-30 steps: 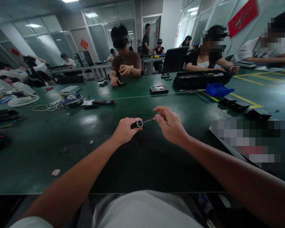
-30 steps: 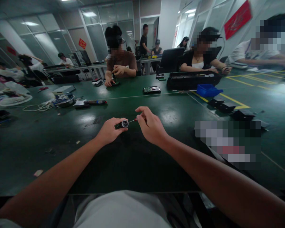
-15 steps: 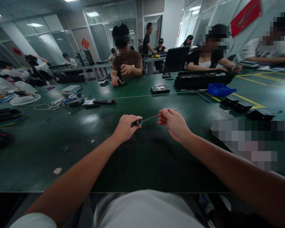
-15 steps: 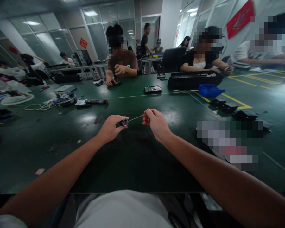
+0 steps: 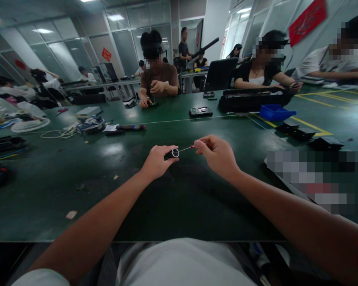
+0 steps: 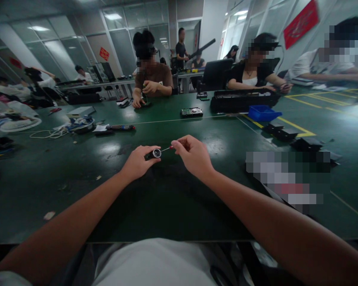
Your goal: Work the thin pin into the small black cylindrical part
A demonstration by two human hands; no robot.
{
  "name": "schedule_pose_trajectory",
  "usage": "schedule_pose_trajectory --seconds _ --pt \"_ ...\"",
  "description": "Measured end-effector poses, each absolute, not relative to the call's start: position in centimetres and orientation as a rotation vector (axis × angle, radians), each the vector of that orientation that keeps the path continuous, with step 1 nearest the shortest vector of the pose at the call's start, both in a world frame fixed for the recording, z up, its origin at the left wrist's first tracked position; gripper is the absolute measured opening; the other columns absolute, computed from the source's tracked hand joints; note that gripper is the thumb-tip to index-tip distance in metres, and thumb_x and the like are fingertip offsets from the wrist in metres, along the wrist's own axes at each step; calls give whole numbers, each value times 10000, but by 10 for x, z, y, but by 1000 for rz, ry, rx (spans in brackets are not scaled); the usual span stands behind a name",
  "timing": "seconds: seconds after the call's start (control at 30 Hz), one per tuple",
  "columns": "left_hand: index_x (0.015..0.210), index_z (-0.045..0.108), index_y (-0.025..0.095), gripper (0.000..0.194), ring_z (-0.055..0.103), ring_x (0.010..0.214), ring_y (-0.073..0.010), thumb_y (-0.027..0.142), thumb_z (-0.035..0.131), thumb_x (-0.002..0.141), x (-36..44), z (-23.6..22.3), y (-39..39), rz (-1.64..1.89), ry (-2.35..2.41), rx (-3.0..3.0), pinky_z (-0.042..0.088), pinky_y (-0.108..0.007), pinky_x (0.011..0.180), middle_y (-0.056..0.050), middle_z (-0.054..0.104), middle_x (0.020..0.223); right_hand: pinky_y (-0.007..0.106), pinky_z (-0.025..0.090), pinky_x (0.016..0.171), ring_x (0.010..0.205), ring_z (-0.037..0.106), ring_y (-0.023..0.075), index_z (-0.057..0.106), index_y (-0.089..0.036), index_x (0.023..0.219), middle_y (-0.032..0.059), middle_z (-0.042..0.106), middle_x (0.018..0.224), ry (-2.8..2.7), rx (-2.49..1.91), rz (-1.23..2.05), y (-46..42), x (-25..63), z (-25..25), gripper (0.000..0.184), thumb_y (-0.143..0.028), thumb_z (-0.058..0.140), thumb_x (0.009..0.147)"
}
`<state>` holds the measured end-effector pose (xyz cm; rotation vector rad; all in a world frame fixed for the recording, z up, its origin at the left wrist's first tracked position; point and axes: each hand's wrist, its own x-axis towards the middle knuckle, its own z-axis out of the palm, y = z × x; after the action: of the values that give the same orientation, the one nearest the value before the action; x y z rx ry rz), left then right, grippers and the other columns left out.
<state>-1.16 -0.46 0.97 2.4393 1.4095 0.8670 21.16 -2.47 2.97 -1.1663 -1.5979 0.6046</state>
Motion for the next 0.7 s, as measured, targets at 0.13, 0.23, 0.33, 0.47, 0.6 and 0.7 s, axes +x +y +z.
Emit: schedule_pose_trajectory --seconds 0.13,0.23,0.33,0.47,0.6,0.7 --pt "1246 651 265 399 614 1026 -249 322 721 857 -14 9 -5 884 1402 2444 407 -464 1017 -49 713 1112 284 349 504 492 505 130 636 -211 683 -11 617 559 -1690 -1264 375 -30 213 33 386 -556 667 852" --pt "1232 659 261 382 620 1009 -244 313 720 859 -14 8 -5 872 1382 2455 395 -475 1030 -50 717 1102 290 400 553 618 603 165 665 -216 845 17 695 721 -1798 -1164 370 -33 212 35 221 -430 642 897" --pt "1214 668 263 366 628 1011 -243 302 724 855 -13 7 -5 847 1383 2437 369 -505 1063 -46 722 1107 312 460 673 788 660 195 646 -210 972 48 722 882 -1924 -1064 355 -34 211 37 104 -269 582 914" --pt "1212 667 275 373 625 1060 -252 285 733 844 -11 8 -7 814 1386 2414 295 -569 1128 -42 714 1162 316 428 635 689 630 187 656 -215 963 26 696 774 -1978 -1146 332 -34 213 41 176 -317 512 957" --pt "1212 667 278 367 615 1114 -263 288 726 850 -11 7 -8 806 1392 2403 256 -593 1153 -52 705 1195 313 374 571 555 564 167 687 -219 942 5 657 657 -1992 -1234 321 -31 214 39 283 -388 465 991" --pt "1215 664 290 364 618 1120 -261 307 723 856 -13 6 -6 835 1403 2406 266 -591 1149 -44 708 1189 322 422 638 668 622 190 643 -209 1140 41 720 822 -2010 -1184 315 -31 213 36 247 -293 482 973"
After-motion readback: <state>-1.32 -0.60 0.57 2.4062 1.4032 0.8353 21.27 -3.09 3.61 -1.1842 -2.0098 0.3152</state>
